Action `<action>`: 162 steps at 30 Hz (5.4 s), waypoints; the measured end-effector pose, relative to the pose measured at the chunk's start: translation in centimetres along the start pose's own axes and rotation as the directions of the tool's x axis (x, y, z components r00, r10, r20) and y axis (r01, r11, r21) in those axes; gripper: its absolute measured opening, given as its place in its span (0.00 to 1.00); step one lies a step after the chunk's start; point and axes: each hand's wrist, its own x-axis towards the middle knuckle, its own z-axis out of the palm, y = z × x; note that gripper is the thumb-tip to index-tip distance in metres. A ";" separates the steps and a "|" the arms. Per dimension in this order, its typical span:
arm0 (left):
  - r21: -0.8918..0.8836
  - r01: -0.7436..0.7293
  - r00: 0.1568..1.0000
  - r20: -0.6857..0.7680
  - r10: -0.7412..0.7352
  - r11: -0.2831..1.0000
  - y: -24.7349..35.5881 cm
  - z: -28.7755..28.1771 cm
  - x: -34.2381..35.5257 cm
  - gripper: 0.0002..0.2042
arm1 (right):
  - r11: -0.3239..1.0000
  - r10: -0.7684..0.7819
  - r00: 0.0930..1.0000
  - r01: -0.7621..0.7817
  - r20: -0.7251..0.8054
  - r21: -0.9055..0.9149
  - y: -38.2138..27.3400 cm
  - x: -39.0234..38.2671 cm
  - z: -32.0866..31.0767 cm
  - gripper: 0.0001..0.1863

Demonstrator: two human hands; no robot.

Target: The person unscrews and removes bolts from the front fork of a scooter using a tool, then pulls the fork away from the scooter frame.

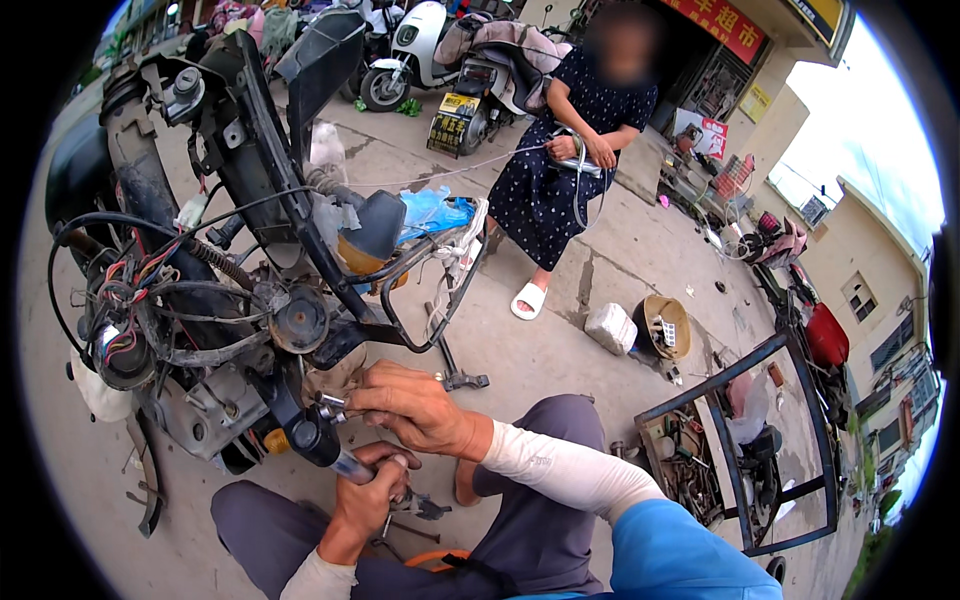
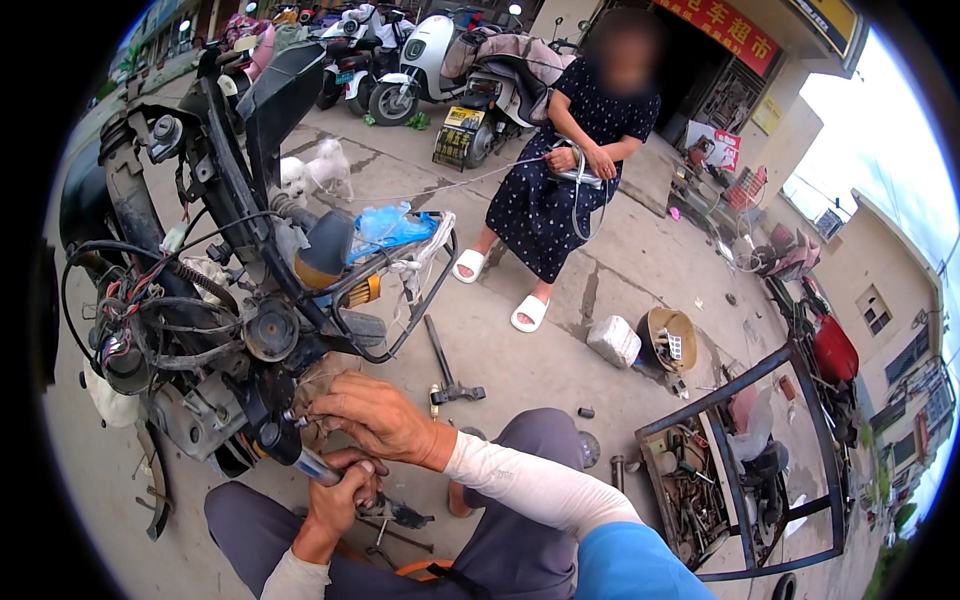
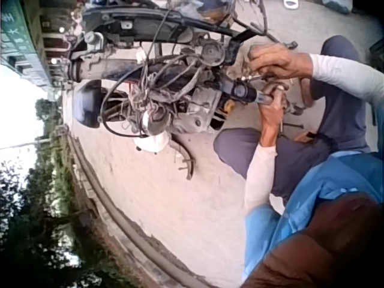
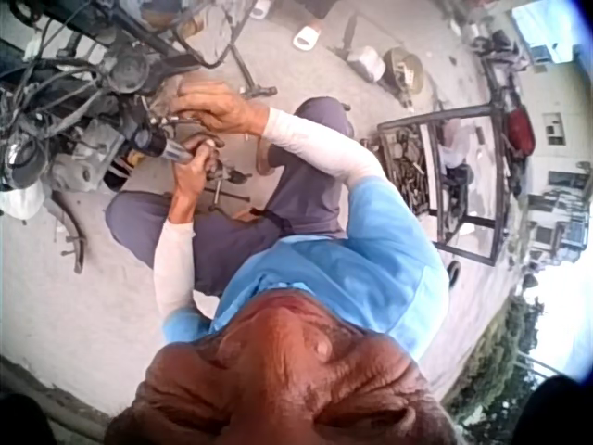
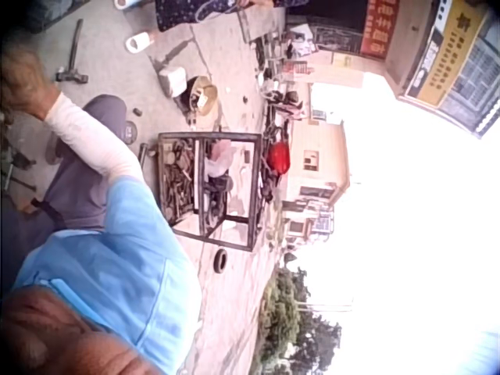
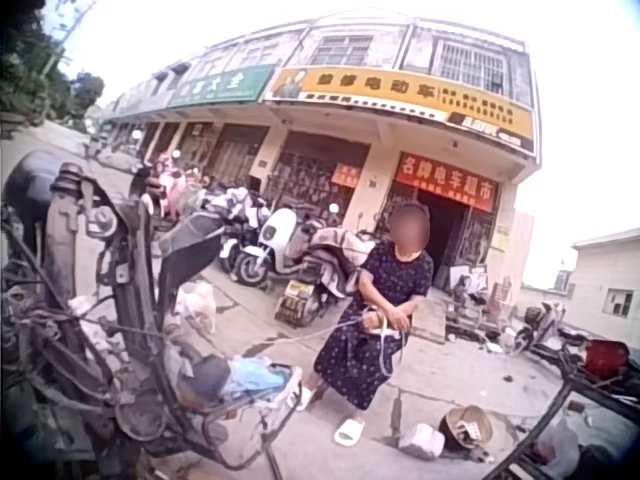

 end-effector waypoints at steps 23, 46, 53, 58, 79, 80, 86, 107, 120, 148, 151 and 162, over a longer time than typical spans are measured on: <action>-0.053 0.021 0.999 0.025 -0.020 0.998 -0.3 -0.3 -0.4 0.09 | 0.974 -0.136 0.978 0.161 0.160 -0.157 0.2 1.8 -1.3 0.13; -0.054 -0.064 0.997 -0.034 0.063 0.996 -0.4 0.2 0.2 0.12 | 0.947 0.322 0.945 -0.320 0.065 -0.039 -3.0 0.8 0.2 0.08; -0.085 -0.068 0.997 -0.050 0.064 0.994 -0.8 -0.2 0.0 0.08 | 0.755 0.534 0.835 -0.542 0.133 0.370 -2.5 -1.2 1.0 0.18; -0.141 -0.109 0.993 -0.051 0.102 0.984 -1.5 0.1 0.6 0.06 | 0.735 0.610 0.792 -0.546 -0.040 0.403 -2.9 -2.1 2.5 0.22; -0.202 -0.076 0.995 -0.078 0.061 0.976 -0.5 0.3 0.5 0.06 | -0.180 0.872 0.148 -0.790 0.466 0.587 -8.1 5.2 -1.5 0.15; -0.193 -0.075 0.995 -0.079 0.060 0.978 -0.7 0.4 0.4 0.05 | -0.140 0.888 0.137 -0.830 0.439 0.540 -8.2 5.3 -1.4 0.15; -0.197 -0.074 0.995 -0.081 0.059 0.978 -0.3 0.0 0.0 0.01 | -0.063 0.938 0.152 -0.809 0.311 0.584 -9.2 5.1 0.1 0.13; -0.121 -0.054 0.998 -0.037 0.050 0.991 -0.9 -0.2 0.4 0.06 | 0.741 0.630 0.771 -0.634 0.098 0.223 -5.7 0.8 -0.1 0.10; -0.085 -0.076 0.997 -0.032 0.074 0.993 -1.4 -0.5 0.3 0.08 | 0.968 0.205 0.979 -0.201 -0.010 0.148 -1.2 -0.2 1.3 0.07; -0.116 -0.023 1.000 -0.018 0.021 0.993 -1.2 -0.1 0.1 0.08 | 0.987 0.157 0.983 -0.152 -0.095 0.058 1.1 -1.1 2.3 0.23; -0.141 -0.056 0.998 -0.045 0.050 0.988 -1.6 -0.2 0.3 0.08 | 0.972 0.236 0.966 -0.236 -0.106 0.017 0.7 -1.2 2.4 0.22; -0.205 -0.122 0.992 -0.048 0.115 0.971 -0.5 0.4 0.0 0.05 | -0.212 0.877 0.086 -0.814 0.473 0.540 -9.3 4.6 -0.9 0.18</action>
